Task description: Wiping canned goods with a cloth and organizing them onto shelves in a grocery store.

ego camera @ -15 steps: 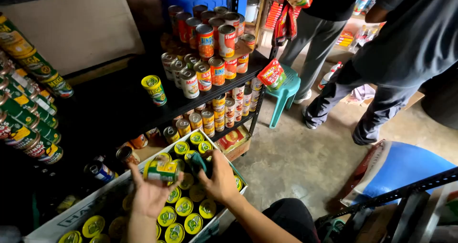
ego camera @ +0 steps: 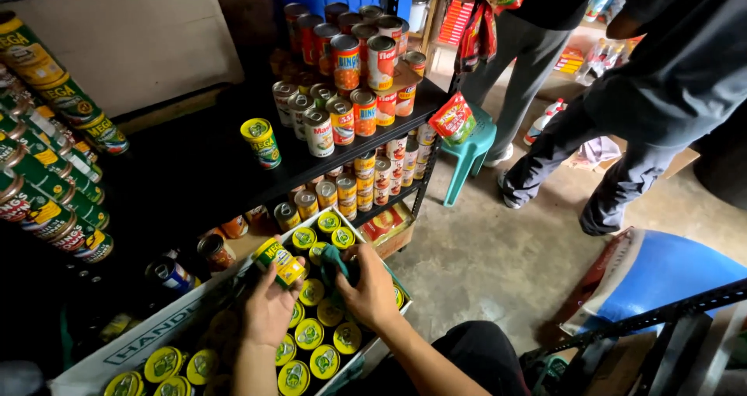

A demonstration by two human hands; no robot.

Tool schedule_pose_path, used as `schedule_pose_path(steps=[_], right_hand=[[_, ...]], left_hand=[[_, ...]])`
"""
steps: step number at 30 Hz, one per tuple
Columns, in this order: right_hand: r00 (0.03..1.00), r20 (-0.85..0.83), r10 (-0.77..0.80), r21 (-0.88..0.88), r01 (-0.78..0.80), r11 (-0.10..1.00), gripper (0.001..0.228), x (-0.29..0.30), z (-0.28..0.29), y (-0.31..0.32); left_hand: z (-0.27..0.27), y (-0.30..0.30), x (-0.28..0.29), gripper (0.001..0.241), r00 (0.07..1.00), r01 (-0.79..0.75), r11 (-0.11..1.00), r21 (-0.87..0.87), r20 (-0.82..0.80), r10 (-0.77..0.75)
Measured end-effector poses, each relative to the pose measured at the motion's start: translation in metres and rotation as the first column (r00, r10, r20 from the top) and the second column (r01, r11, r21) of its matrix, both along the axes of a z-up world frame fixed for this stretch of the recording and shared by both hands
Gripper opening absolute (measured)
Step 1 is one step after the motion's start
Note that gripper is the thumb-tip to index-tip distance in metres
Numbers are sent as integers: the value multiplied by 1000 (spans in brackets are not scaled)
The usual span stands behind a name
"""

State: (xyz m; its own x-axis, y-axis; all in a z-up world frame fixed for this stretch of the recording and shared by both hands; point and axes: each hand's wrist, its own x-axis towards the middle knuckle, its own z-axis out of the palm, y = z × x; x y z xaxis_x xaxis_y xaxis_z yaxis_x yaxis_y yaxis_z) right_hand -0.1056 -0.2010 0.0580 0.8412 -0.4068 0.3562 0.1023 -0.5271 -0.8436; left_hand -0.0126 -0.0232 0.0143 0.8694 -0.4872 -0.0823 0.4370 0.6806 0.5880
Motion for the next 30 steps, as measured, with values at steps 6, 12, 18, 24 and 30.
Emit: schedule_pose_path(steps=[6,12,18,24,30], right_hand=[[999,7,-45,-92,45,995,29,0,-3,4],[995,45,-84,363,62,930,19,23,-21,-10],[990,134,-42,349,-8,937,24,12,7,18],[885,244,397,-59,-395,917,20,-12,53,51],[891,231,391,-121,-373,920,15,16,48,50]], left_hand=[[5,-6,-4,59,999,8,987,160,49,-16],[-10,-5,1,60,996,-89,980,180,-12,92],[-47,1,8,54,988,-65,957,282,-116,101],[39,-10,-29,60,992,-10,925,381,-115,58],[-44,-3,2,60,978,18,889,458,-194,81]])
